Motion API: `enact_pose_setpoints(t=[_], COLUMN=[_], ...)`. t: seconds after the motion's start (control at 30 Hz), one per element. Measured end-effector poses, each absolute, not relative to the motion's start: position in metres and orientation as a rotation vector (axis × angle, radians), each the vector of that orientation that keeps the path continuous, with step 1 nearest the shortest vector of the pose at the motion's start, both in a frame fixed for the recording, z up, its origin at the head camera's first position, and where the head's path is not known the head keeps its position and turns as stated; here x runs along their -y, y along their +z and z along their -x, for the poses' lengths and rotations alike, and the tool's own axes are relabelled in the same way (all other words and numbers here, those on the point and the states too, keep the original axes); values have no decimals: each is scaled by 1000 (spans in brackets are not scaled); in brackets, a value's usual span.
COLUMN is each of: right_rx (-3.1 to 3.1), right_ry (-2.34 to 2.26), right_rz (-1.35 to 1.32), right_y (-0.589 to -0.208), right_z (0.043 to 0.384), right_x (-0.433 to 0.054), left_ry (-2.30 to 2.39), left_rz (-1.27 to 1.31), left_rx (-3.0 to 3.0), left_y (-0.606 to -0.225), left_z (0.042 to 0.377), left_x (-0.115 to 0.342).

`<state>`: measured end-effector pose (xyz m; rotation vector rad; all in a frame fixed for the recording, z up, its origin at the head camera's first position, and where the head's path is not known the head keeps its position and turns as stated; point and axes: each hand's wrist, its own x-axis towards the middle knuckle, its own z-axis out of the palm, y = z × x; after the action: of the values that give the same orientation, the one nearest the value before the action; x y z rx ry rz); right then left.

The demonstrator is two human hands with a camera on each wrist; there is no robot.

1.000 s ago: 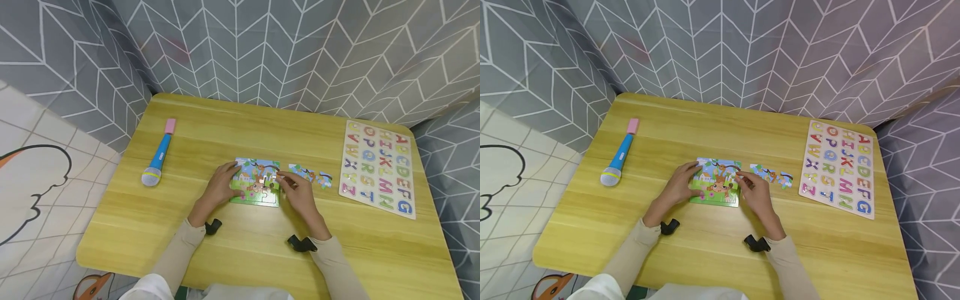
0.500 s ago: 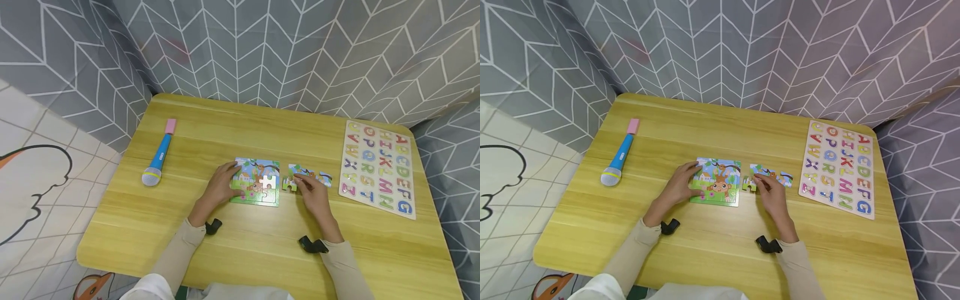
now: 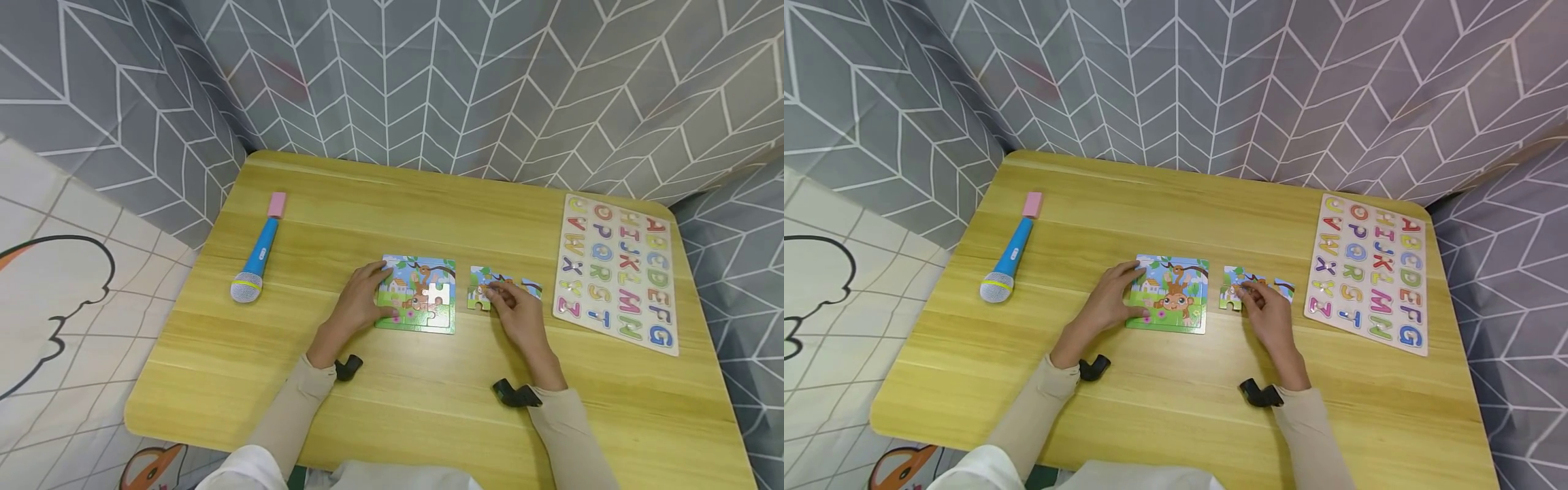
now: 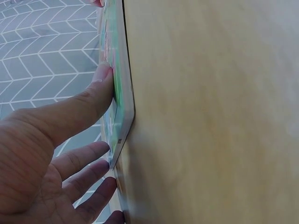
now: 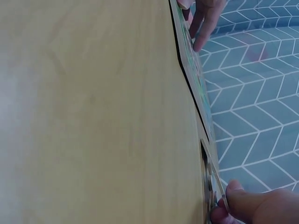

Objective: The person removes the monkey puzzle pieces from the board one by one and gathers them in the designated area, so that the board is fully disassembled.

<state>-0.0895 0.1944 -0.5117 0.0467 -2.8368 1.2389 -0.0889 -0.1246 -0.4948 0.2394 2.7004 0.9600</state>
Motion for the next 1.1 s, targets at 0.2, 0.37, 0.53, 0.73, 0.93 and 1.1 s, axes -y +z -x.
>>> enact_pose_setpoints(t=[0.2, 0.37, 0.53, 0.73, 0.93, 1.1], right_rx=[2823, 2827, 2818, 2816, 2821, 2843], right_ry=[1177, 1170, 1154, 1146, 1135, 1129], right_rz=[-70, -48, -36, -54, -82, -70], right_y=[-511, -511, -510, -510, -511, -510], right_z=[91, 92, 91, 90, 89, 89], right_x=[-196, -198, -197, -196, -195, -194], left_ry=[961, 955, 963, 981, 969, 971], left_rz=[-229, -232, -234, -235, -232, -226], left_rx=[-2689, -2689, -2686, -2689, -2686, -2686], left_y=[-494, -492, -492, -492, -491, -490], left_z=[89, 89, 88, 87, 88, 88], left_x=[124, 125, 124, 125, 125, 124])
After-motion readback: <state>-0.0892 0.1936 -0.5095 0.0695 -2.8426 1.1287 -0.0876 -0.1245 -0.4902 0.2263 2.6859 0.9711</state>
